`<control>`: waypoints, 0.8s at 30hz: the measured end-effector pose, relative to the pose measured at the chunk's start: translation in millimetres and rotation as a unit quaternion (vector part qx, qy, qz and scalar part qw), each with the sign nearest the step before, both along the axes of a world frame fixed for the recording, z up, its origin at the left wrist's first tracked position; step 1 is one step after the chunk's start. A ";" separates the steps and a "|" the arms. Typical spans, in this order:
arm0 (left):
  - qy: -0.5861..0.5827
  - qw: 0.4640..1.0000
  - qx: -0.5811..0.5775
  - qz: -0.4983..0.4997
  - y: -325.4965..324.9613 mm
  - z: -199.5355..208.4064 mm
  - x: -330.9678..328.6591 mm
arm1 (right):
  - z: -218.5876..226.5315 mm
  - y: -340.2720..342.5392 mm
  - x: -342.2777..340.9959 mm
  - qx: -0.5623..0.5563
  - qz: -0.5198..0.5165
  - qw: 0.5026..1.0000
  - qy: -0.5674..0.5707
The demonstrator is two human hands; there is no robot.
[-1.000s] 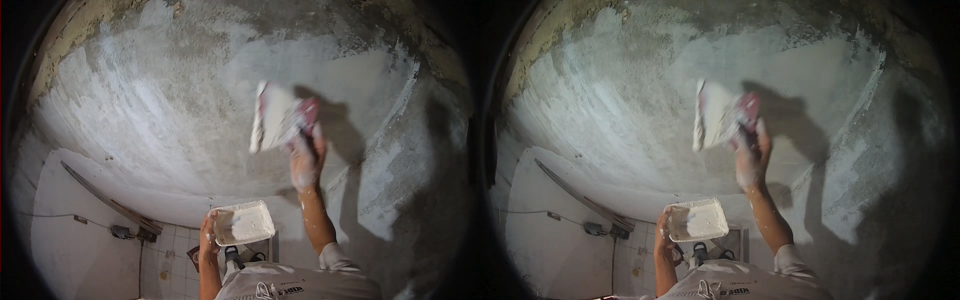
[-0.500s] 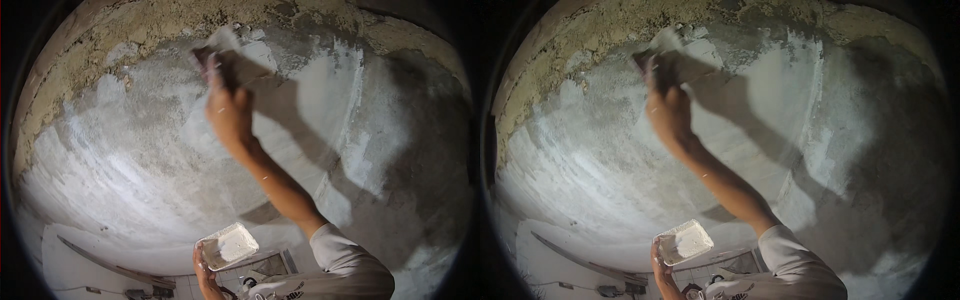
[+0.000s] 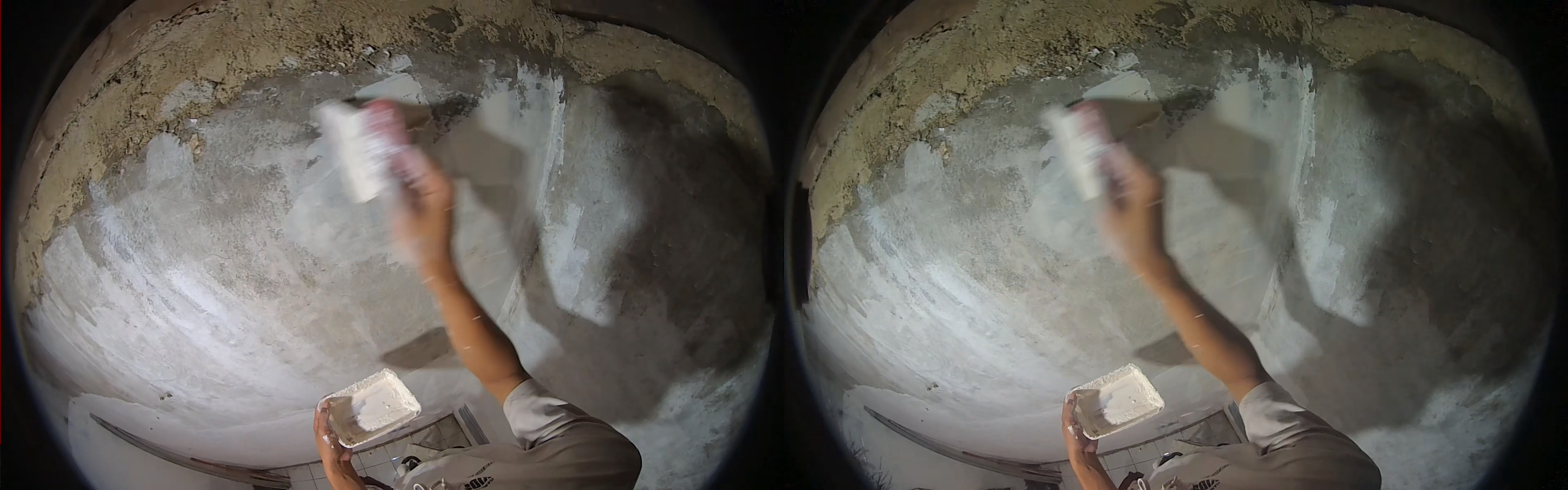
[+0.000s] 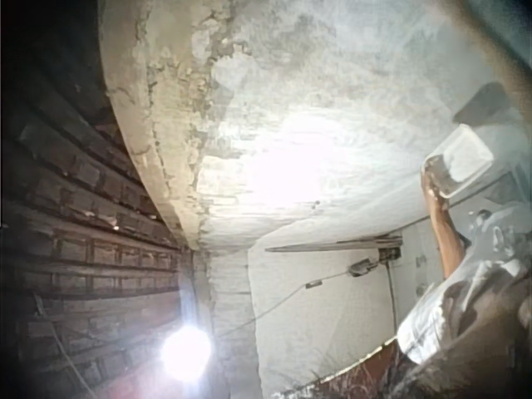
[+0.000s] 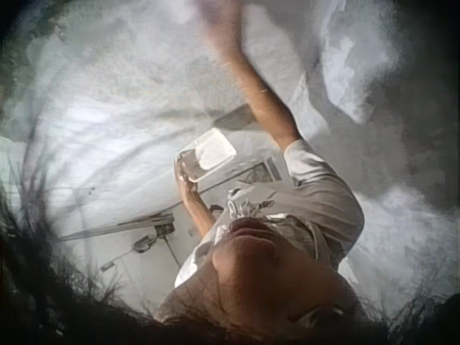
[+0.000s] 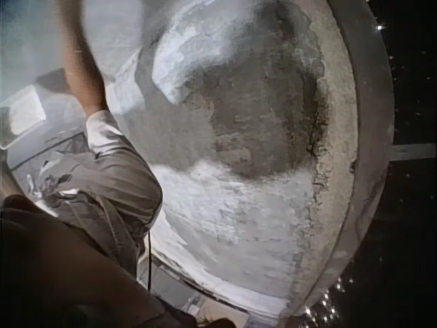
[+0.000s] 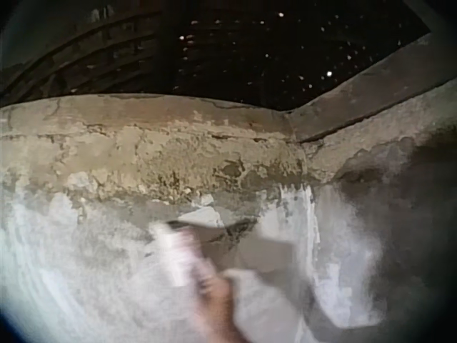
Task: Plastering a wall using a putty knife and a container of plaster.
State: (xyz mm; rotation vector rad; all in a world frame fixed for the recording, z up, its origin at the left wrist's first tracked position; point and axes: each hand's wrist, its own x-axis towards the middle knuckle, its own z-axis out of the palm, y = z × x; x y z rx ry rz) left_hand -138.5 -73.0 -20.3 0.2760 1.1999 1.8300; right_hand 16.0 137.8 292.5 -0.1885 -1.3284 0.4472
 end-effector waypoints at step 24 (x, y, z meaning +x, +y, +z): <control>-0.040 0.998 0.024 -0.051 -10.0 24.4 -13.8 | -26.6 -36.8 -62.4 -0.082 0.054 0.969 -0.228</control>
